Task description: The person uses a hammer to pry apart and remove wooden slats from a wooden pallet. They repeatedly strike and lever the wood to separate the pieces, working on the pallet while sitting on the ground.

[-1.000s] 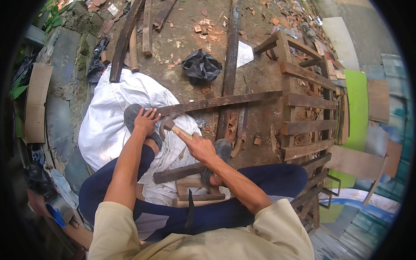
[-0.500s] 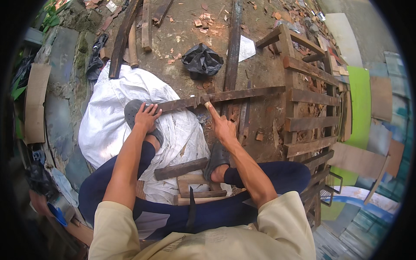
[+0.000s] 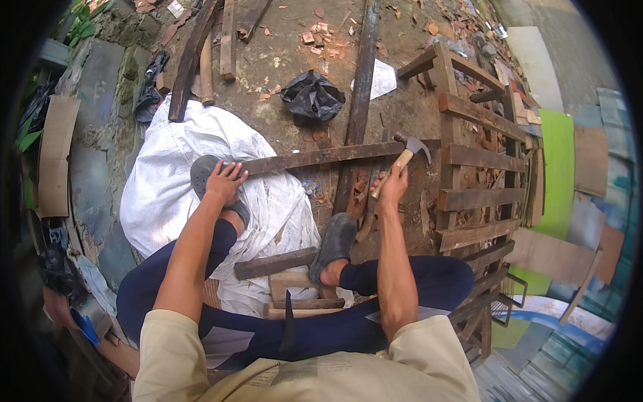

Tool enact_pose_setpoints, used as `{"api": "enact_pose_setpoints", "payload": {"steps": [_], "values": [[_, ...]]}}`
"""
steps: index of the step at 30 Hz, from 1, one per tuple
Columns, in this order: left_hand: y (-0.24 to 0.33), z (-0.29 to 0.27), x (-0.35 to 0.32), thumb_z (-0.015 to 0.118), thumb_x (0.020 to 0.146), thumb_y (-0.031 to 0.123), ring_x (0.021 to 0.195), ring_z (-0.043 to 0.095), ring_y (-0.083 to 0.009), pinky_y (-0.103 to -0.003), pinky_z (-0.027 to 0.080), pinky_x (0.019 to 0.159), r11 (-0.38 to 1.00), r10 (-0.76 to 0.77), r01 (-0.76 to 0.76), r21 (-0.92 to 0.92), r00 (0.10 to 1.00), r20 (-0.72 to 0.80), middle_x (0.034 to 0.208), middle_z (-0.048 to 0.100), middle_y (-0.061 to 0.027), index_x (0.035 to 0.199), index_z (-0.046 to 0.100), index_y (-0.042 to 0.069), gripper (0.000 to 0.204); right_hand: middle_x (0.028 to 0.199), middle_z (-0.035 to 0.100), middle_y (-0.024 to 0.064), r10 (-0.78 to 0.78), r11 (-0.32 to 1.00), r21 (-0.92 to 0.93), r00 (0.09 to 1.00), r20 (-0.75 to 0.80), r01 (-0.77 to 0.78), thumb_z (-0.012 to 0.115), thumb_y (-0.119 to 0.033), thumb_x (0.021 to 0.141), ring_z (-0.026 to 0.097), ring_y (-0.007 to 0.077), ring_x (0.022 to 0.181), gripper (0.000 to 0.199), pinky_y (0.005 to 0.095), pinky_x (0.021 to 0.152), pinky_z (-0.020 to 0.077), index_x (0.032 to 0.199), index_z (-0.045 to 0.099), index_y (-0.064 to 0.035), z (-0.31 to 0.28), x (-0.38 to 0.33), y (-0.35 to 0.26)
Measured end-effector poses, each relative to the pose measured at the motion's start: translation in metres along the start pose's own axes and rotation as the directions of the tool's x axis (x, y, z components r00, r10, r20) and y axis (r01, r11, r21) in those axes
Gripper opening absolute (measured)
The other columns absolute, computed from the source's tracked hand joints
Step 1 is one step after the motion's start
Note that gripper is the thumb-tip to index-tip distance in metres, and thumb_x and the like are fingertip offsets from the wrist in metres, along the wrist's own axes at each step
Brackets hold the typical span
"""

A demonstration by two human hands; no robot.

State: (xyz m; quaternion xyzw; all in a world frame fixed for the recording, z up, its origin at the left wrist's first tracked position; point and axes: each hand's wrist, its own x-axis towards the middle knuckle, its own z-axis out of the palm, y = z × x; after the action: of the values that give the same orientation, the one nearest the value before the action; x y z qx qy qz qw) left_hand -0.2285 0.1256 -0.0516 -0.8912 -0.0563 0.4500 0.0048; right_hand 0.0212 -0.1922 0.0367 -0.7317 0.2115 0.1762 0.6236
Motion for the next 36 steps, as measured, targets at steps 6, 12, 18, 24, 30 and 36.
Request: {"api": "enact_pose_setpoints", "payload": {"steps": [6,12,18,24,30,36], "values": [[-0.007,0.024,0.003,0.06,0.089,0.049,0.151,0.016,-0.0146,-0.048,0.004,0.123,1.0,-0.022,0.022,-0.006,0.997,-0.071,0.165,0.015,0.0027,0.157,0.02,0.031,0.08,0.069,0.049,0.0,0.415,0.884,-0.379,0.83,0.373,-0.272,0.046,-0.04,0.104,0.043,0.0105,0.046,0.037,0.028,0.04,0.0389,0.13,0.046,-0.0134,-0.008,-0.024,0.041],[-0.003,-0.005,-0.008,0.05,0.096,0.041,0.152,0.013,-0.0124,-0.046,0.0,0.123,1.0,-0.009,0.009,-0.008,1.0,0.004,0.166,0.01,0.0062,0.158,0.015,0.034,0.071,0.068,0.046,0.001,0.162,0.956,0.246,0.987,0.014,-0.16,0.041,-0.039,0.105,0.046,0.0119,0.051,0.032,0.0278,0.043,0.0412,0.127,0.041,-0.015,-0.002,-0.003,0.035],[0.004,-0.005,-0.01,0.05,0.096,0.04,0.152,0.012,-0.0125,-0.046,0.0,0.123,0.999,-0.026,0.027,-0.028,0.999,0.04,0.166,0.01,0.0063,0.157,0.016,0.035,0.07,0.069,0.054,0.0058,0.525,0.782,-0.596,0.708,0.472,-0.183,0.052,-0.036,0.102,0.047,0.0125,0.045,0.053,0.0296,0.037,0.0415,0.149,0.039,-0.0177,0.019,-0.061,0.05],[-0.003,-0.004,-0.013,0.047,0.098,0.034,0.152,0.012,-0.0128,-0.047,-0.001,0.123,0.998,-0.034,0.034,-0.048,0.999,-0.001,0.166,0.01,0.0065,0.157,0.017,0.034,0.067,0.069,0.051,0.0037,0.356,0.928,-0.22,0.886,0.296,-0.299,0.043,-0.041,0.105,0.046,0.0127,0.046,0.05,0.026,0.039,0.0402,0.149,0.037,-0.0175,0.015,-0.065,0.037],[-0.002,-0.007,-0.011,0.047,0.098,0.036,0.152,0.012,-0.0126,-0.046,-0.001,0.123,0.999,-0.006,0.007,-0.049,1.0,0.005,0.166,0.01,0.0055,0.158,0.017,0.032,0.067,0.07,0.05,0.0022,0.051,0.998,0.044,0.998,0.037,-0.053,0.041,-0.036,0.106,0.047,0.0116,0.049,0.041,0.028,0.041,0.0431,0.142,0.037,-0.0159,0.037,-0.037,0.044],[-0.002,-0.01,-0.014,0.045,0.098,0.036,0.152,0.012,-0.0121,-0.046,0.0,0.123,0.998,-0.031,0.031,-0.052,1.0,0.003,0.166,0.01,0.0069,0.157,0.018,0.035,0.066,0.068,0.05,0.0035,0.369,0.917,-0.257,0.893,0.259,-0.305,0.047,-0.033,0.104,0.047,0.0133,0.046,0.048,0.029,0.039,0.0423,0.149,0.036,-0.0191,0.021,-0.038,0.032]]}}
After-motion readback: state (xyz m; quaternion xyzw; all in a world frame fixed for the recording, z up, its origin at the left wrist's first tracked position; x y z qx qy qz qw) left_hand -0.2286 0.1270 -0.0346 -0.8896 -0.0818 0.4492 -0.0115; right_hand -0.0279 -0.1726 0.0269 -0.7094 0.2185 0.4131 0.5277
